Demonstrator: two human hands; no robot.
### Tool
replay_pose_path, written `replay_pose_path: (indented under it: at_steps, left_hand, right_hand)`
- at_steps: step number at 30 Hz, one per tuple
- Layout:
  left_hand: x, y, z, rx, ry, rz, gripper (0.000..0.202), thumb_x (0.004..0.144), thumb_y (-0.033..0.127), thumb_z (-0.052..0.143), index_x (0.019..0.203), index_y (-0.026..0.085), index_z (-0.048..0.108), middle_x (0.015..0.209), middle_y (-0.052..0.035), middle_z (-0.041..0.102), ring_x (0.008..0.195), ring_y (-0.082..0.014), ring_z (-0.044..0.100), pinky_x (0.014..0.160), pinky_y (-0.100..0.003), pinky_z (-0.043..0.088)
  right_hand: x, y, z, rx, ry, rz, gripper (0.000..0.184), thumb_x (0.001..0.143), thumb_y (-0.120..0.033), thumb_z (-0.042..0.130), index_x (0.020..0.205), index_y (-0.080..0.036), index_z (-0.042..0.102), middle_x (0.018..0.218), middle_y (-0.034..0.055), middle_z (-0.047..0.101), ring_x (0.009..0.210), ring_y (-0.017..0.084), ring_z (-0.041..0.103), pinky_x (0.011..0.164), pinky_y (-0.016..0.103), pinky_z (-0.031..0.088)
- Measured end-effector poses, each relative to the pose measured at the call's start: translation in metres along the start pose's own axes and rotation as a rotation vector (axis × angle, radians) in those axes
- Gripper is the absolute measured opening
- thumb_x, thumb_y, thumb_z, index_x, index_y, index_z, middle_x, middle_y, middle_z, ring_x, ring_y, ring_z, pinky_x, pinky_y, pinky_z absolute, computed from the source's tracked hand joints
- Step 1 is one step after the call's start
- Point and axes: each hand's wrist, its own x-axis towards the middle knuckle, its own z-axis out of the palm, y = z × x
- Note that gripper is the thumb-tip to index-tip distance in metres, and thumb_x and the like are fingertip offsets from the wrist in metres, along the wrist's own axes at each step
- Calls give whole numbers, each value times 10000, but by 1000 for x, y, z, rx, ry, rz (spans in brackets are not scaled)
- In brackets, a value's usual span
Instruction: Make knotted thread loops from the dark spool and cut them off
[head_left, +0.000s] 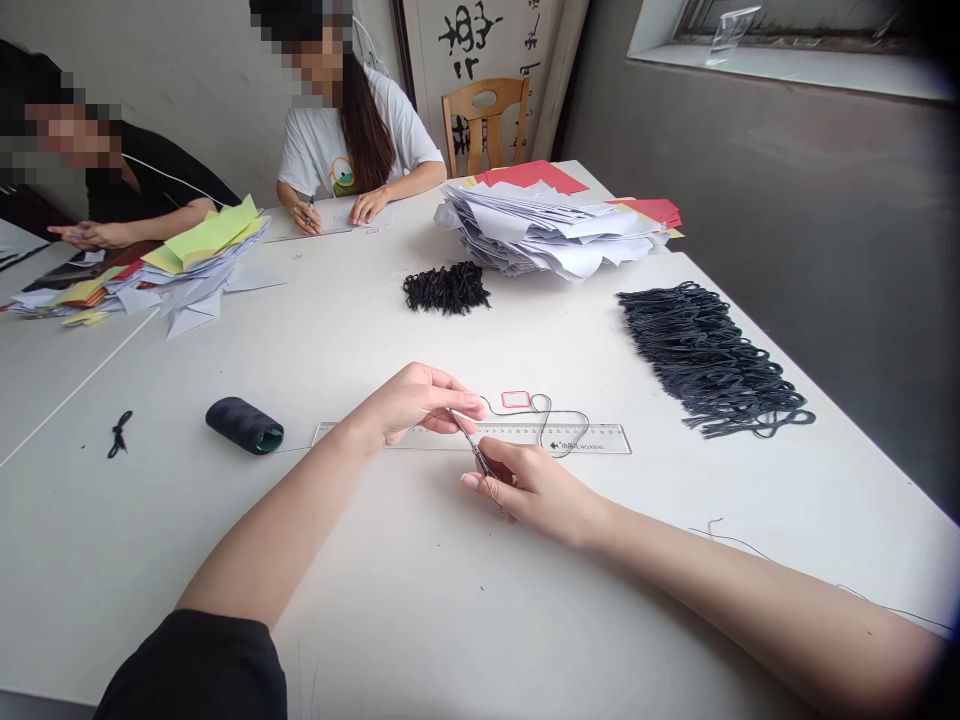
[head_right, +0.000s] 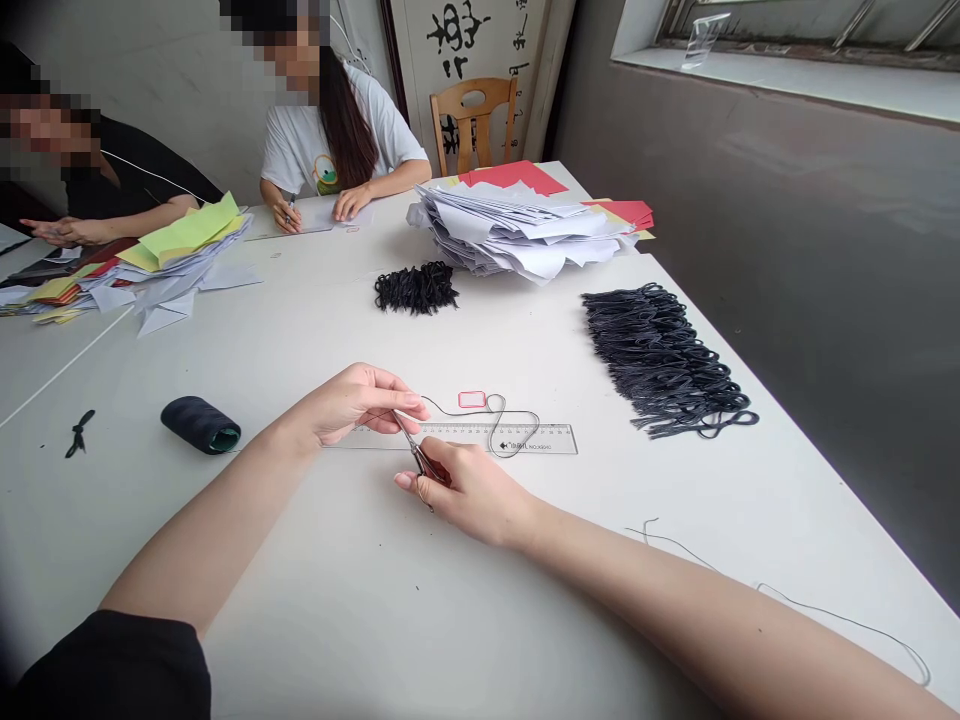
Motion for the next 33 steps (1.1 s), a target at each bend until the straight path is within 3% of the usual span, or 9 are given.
replay_pose_path:
  at_steps: [13, 15, 18, 21, 28, 31, 33]
  left_hand:
    - [-1, 1, -1, 36, 2, 1, 240, 739, 380, 732, 830, 160, 754, 961, -88, 744, 801, -165, 701, 717, -229, 521]
    - [-1, 0, -2, 34, 15, 1, 253, 729, 391, 737, 836, 162, 754, 969, -92, 745, 846, -187, 704, 753, -251, 527]
    - [0, 0, -4, 26, 46, -2, 268, 717, 402, 746, 835, 161, 754, 942, -95, 751, 896, -210, 702, 778, -267, 534]
    - [0, 1, -4, 17, 61, -8, 285, 707, 415, 753, 844, 165, 757, 917, -94, 754, 870, -214, 710, 753, -267, 544]
    - [-1, 3, -2, -8, 1, -23, 259, 732, 395, 724, 826, 157, 758, 933, -99, 752, 873, -214, 712, 756, -258, 542]
    - [-3, 4, 0, 15, -38, -30, 242, 736, 380, 713, 819, 157, 759, 934, -98, 750, 882, -211, 707, 756, -259, 537]
    - [-4, 5, 2, 37, -41, -33, 229, 731, 375, 712, 808, 165, 760, 924, -89, 750, 880, -203, 702, 760, -262, 531]
  right_hand:
    - [1, 1, -3, -25, -12, 14, 396, 895, -474, 477, 671, -198, 301, 586, -55, 380, 522, 81, 350, 499, 231, 291]
    - [-1, 2, -4, -98, -26, 0, 341, 885, -420, 513, 688, -193, 352, 617, -47, 403, 543, 85, 354, 504, 229, 298]
    - [-5, 3, -4, -264, -72, -64, 68, 852, -240, 567, 874, -187, 529, 828, -4, 534, 634, 93, 459, 567, 228, 363]
    - [-10, 3, -1, -463, -134, -138, 238, 860, -114, 524, 1081, -186, 577, 1002, 49, 568, 737, 122, 550, 638, 249, 407]
    - [-17, 0, 0, -778, -155, -357, 142, 854, -80, 514, 894, -166, 621, 857, 39, 554, 627, 119, 499, 551, 262, 357]
    - [-16, 1, 0, -784, -80, -416, 108, 885, -143, 530, 841, -167, 625, 843, 31, 559, 594, 105, 479, 550, 263, 365]
    - [-14, 1, -2, -775, 104, -476, 148, 923, -186, 498, 857, -156, 627, 829, 36, 560, 614, 108, 483, 560, 265, 378]
